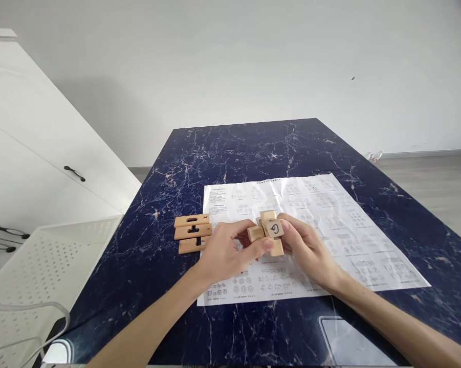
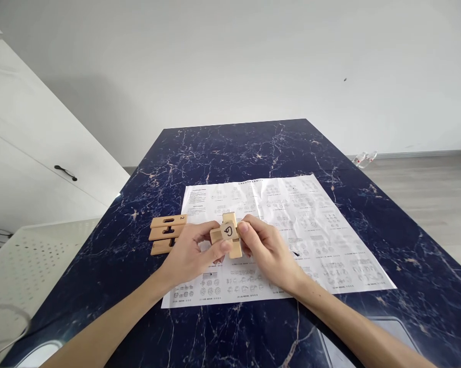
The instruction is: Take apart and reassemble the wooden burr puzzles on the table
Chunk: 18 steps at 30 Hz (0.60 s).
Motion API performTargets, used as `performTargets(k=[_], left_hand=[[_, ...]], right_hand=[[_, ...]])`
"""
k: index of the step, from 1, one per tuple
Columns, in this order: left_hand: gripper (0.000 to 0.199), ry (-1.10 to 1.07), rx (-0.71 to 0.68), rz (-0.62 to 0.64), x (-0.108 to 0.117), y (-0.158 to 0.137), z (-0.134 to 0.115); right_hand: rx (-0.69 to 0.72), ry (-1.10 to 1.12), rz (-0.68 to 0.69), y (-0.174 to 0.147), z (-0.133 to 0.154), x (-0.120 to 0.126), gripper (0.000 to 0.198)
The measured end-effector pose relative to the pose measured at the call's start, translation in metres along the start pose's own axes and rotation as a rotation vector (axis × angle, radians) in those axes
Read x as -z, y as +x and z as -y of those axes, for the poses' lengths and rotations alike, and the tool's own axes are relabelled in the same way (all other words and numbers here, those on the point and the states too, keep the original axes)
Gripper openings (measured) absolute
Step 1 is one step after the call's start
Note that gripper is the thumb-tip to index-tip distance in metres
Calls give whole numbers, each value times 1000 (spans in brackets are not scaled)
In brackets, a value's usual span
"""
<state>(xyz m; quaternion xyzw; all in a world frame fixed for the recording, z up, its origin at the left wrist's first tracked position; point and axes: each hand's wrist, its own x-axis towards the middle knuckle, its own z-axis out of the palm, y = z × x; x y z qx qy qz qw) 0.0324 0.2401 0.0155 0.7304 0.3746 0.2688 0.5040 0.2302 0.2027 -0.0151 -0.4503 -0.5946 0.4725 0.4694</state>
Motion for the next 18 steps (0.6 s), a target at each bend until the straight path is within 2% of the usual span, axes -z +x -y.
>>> performTargets(k=[2,4,6,8,10,12,18], left_hand=[[48,98,-32,-14,2,1,1],[57,185,-83,-99,2,1,2],[79,238,-171,-182,2,0,3],[94,256,-262,-158,1,-1,3],[88,252,-308,-82,1,-2,4],[77,246,-321,-74,-1,-3,6],[64,310,-331,-275,-5,-2,7]], right_hand=[[3,8,9,0,1,0,52],[14,-9,-1,0,1,1,53],[23,-44,-13,0,0,1,52],[28,-87,-4,-1,-1,1,51],[26,-122,21,-2,-1,1,48],[22,-135,38,-2,0,-1,48],[-21,-121,-29,-3,9,-10,55]])
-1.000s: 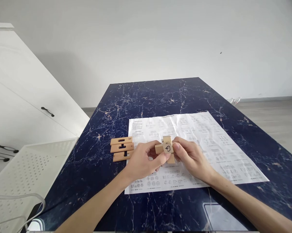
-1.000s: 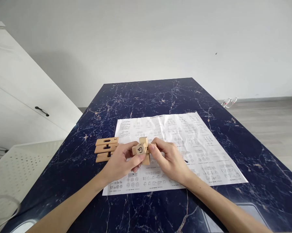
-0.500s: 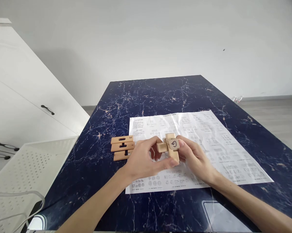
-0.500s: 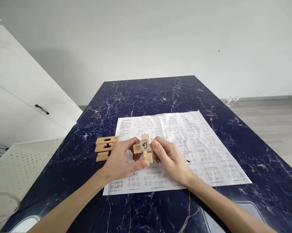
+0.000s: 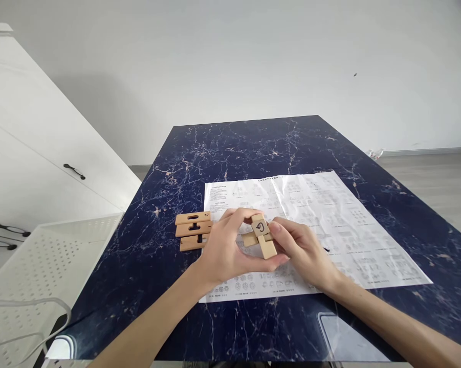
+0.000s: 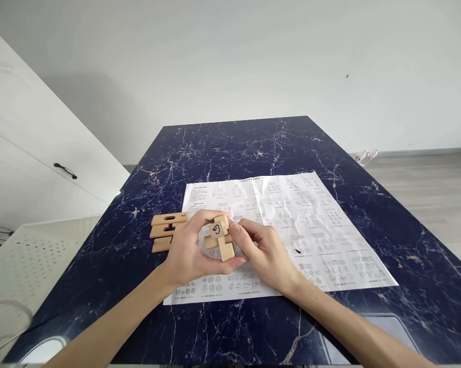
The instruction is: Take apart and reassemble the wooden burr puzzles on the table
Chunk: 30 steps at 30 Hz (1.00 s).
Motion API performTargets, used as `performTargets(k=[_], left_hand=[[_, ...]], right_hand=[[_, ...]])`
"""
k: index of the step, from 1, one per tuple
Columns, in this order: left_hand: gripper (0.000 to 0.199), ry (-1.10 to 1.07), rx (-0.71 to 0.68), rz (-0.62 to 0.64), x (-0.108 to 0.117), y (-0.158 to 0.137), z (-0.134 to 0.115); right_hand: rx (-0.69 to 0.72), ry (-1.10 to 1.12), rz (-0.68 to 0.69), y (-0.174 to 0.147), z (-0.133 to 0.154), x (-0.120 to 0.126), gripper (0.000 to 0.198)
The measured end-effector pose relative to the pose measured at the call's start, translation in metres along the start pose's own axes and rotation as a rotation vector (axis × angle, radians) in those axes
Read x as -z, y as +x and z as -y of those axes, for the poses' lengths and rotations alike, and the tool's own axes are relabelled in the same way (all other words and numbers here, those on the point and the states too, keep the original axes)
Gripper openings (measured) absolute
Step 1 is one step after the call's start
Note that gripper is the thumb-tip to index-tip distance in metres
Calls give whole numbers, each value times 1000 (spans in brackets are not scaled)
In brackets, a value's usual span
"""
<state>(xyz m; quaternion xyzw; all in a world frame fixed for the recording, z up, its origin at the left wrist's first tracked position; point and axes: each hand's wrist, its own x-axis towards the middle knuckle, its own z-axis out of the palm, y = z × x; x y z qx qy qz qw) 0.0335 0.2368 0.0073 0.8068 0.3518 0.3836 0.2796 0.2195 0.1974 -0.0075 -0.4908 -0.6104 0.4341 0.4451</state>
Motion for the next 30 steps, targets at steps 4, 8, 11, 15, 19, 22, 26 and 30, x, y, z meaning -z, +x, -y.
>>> performTargets(k=[4,8,11,15,19,22,26,30], left_hand=[[60,-26,37,3,0,2,-2],[61,-54,-14,17,2,3,-1],[64,-43,-68,8,1,3,1],[62,-49,-128,-19,2,2,5],[66,-71,-80,74,5,2,6],[72,-163,62,208,8,2,4],[72,-368,142,271,9,3,3],[62,-511,63,156,11,6,7]], right_hand=[[-4,10,3,0,2,-2,55],[14,25,5,-1,3,0,54],[-16,39,21,-1,2,1,54],[-61,147,116,-1,-2,2,52],[6,13,64,-1,-6,4,50],[82,-161,-79,-2,-8,7,46],[115,-32,-67,-1,-6,12,48],[0,286,-27,5,-1,17,40]])
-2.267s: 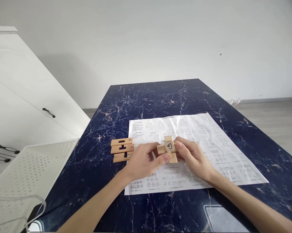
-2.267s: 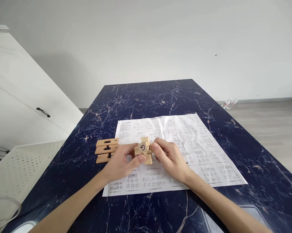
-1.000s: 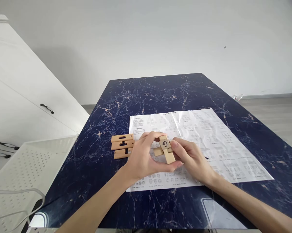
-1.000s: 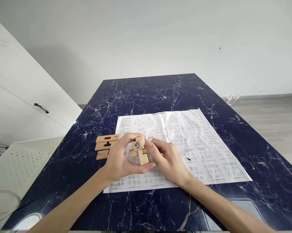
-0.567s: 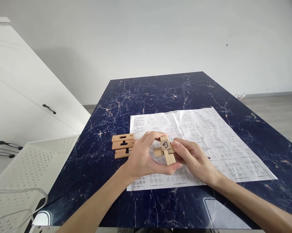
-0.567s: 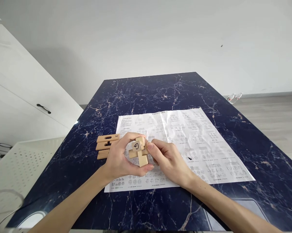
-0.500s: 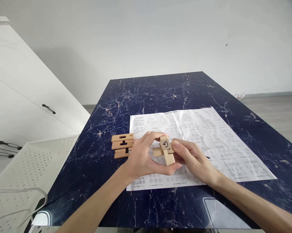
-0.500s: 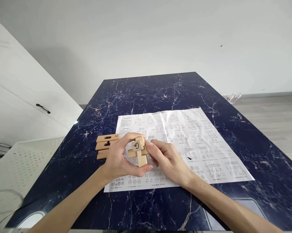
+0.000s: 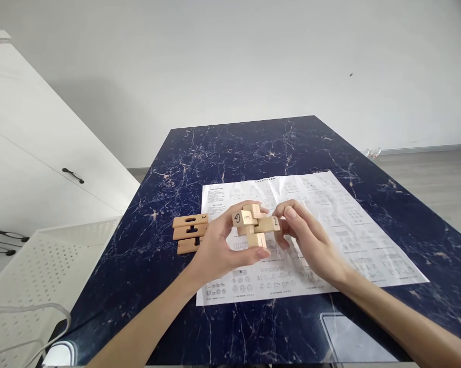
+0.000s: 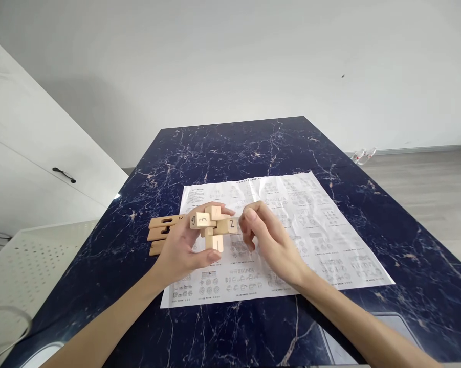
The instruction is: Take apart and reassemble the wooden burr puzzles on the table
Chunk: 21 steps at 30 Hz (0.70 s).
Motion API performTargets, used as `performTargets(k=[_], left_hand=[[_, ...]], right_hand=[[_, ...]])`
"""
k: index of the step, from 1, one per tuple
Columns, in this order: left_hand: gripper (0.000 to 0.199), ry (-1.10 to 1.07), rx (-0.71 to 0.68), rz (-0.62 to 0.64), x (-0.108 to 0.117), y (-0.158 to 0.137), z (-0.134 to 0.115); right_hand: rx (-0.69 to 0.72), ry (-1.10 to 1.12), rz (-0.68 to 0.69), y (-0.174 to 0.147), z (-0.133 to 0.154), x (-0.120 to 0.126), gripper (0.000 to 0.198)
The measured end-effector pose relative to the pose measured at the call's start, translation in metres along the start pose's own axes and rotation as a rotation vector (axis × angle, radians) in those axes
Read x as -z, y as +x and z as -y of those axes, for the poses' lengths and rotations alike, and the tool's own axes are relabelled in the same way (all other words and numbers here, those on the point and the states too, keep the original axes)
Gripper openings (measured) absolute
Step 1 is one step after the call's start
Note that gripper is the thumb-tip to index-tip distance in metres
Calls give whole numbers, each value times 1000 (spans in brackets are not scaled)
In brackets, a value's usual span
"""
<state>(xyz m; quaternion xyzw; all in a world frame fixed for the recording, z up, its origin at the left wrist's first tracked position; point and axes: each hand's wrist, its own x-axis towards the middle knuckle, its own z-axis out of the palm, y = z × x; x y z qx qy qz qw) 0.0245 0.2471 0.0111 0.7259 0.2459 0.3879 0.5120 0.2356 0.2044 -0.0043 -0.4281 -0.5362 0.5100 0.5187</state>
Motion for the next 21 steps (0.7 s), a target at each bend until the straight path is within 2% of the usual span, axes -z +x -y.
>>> performTargets(k=[2,6,10,13,18,21], left_hand=[[62,8,-51,-28,2,2,0],[63,21,-67,-7,2,3,-2],[61,-49,-23,46,-2,0,-1],[57,-72,-8,35,-7,-1,0],[54,-46,-42,-123,-16,-1,2],[55,-42,-33,-164,-19,-2,3]], right_hand=[[-68,97,107,3,2,2,33],[-140,255,421,6,4,5,35],[-198,456,563,6,0,6,36],[-235,547,551,5,-6,2,34],[-254,562,366,2,-15,-7,36],[-272,534,303,0,-19,-9,34]])
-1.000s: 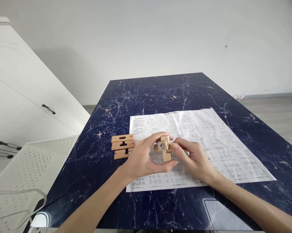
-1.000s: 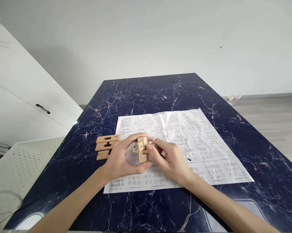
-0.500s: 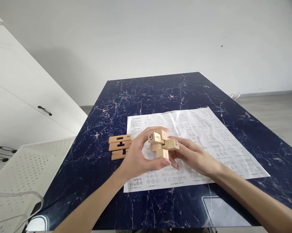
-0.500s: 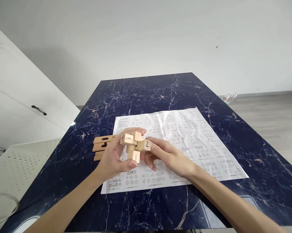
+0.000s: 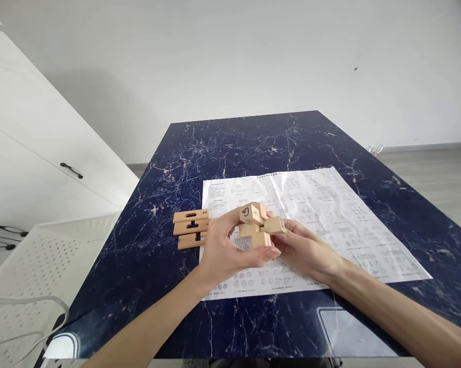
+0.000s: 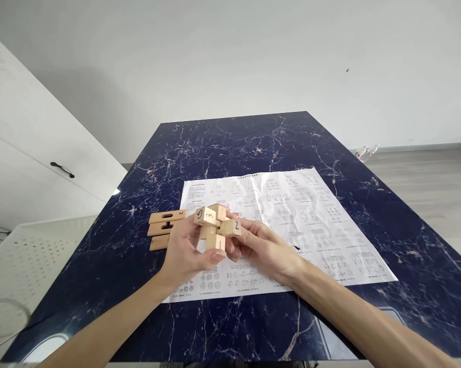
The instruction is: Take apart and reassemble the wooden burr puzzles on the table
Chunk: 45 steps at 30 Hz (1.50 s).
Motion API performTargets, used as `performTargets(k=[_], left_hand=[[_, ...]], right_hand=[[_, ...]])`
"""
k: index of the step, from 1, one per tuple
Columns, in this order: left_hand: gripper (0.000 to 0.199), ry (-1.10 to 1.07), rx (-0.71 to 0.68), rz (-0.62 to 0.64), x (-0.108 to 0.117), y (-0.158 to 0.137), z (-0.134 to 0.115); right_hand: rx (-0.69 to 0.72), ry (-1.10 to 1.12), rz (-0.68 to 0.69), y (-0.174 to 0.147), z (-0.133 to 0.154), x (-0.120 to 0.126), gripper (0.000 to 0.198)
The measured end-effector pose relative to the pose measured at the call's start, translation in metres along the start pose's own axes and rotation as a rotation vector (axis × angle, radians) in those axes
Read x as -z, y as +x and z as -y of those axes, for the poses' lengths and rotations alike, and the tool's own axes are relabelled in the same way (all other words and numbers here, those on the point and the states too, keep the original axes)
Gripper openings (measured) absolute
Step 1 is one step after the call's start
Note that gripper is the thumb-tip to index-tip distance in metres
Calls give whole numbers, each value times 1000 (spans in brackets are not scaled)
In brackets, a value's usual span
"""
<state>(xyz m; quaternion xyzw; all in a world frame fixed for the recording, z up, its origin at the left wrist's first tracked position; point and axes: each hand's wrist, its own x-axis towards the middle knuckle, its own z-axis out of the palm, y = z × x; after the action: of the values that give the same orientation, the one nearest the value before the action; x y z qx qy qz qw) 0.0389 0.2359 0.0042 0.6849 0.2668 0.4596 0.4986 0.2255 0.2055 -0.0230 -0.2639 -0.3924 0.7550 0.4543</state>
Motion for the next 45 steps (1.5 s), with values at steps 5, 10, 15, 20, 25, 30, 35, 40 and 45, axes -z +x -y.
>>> performTargets(k=[5,10,15,20,25,30,35,40,45], left_hand=[[49,-30,-43,61,4,3,2],[60,164,-218,37,11,7,1],[65,333,-261,28,13,4,1],[48,353,-92,-70,20,7,5],[31,316,99,-249,23,14,7],[34,269,76,-200,18,14,10],[39,234,50,-77,16,11,9],[58,153,3,48,19,8,8],[75,113,-75,122,16,4,7]], right_hand=[[-23,-134,43,-1,8,2,39],[174,-625,-172,-10,31,-5,46],[183,-779,-143,-11,28,-12,46],[208,-782,-462,-5,23,-6,38],[469,-1230,-12,-37,33,-18,39],[482,-1589,328,-69,12,-32,70],[345,-1516,159,-79,-5,-29,73],[133,-1106,33,-84,8,-23,75],[-96,-486,-164,-72,35,-12,75]])
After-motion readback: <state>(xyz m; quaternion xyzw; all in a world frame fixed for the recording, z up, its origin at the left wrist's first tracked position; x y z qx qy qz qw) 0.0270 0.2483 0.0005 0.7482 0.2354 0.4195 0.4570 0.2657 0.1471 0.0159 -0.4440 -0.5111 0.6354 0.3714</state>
